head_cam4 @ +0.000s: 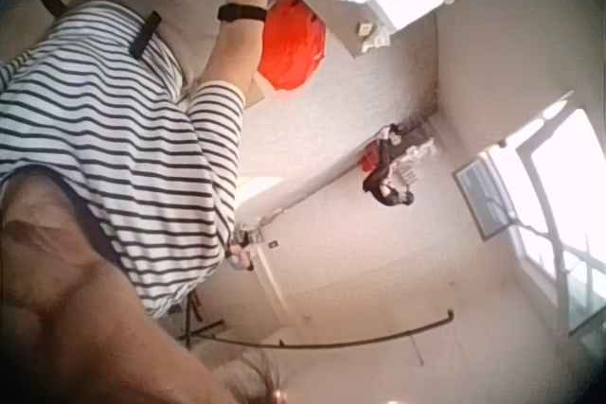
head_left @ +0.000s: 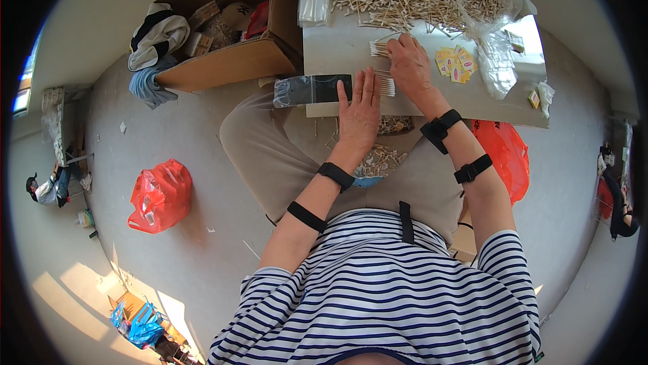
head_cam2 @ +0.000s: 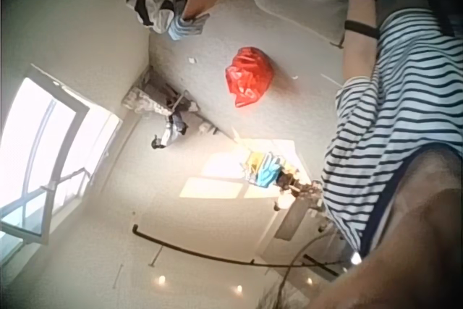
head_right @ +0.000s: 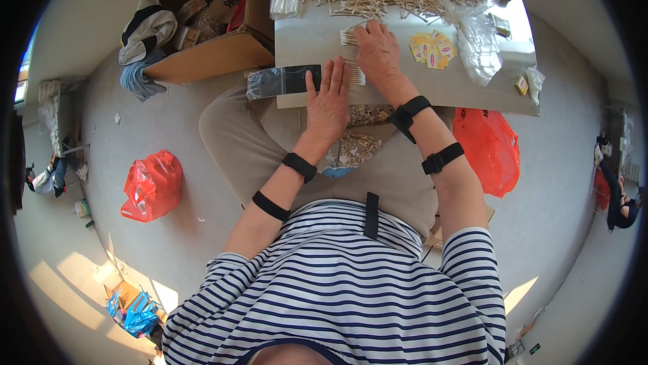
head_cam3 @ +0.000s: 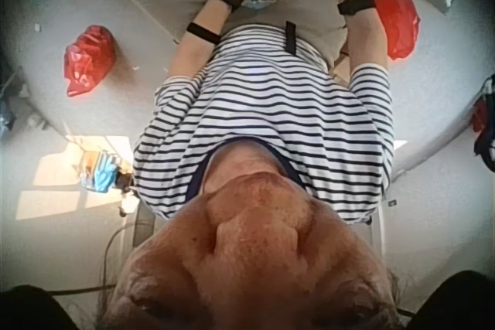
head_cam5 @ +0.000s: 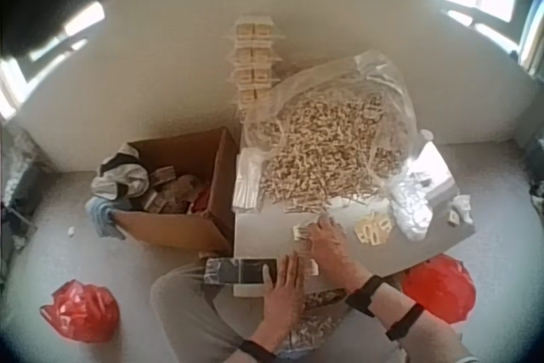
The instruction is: The recorder is aligning and packaging cotton swabs or small wooden sticks into small cardboard boxes.
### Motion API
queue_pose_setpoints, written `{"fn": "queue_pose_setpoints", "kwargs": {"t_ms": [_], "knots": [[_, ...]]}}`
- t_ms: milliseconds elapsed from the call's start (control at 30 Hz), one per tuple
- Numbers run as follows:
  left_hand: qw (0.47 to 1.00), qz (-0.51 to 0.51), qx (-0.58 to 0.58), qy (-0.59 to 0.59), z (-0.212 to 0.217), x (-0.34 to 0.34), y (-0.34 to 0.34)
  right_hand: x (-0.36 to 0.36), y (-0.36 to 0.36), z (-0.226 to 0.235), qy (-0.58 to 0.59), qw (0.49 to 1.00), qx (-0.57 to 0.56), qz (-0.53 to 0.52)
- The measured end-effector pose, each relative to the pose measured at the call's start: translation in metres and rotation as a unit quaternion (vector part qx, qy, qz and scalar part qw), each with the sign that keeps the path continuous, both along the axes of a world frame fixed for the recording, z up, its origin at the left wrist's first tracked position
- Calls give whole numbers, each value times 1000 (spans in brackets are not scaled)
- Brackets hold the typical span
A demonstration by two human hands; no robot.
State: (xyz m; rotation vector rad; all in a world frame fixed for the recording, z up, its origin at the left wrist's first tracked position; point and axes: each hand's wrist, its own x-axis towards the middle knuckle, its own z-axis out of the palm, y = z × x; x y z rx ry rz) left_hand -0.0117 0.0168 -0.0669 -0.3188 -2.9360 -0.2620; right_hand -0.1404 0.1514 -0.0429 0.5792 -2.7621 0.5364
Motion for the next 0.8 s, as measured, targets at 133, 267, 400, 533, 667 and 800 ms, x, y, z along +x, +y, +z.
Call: {"fn": "queue_pose_setpoints", "kwargs": {"t_ms": [133, 267, 400, 533, 667, 800], "knots": [[1000, -2, 18, -20, 0, -1, 2, 18, -1, -8, -44, 998, 17, 41], [999, 0, 28, -23, 0, -2, 3, 27, -3, -11, -49, 998, -21, 26], [999, 3, 27, -18, -1, -1, 2, 39, 4, -7, -24, 998, -7, 62], [1000, 0, 27, -6, -3, -1, 0, 56, 16, 4, -45, 991, 15, 122], [997, -12, 54, -54, 10, 1, 0, 74, 32, 14, -115, 973, 84, 182], [1000, -12, 15, -3, 2, -1, 1, 83, 39, 11, -118, 962, 123, 213]]}}
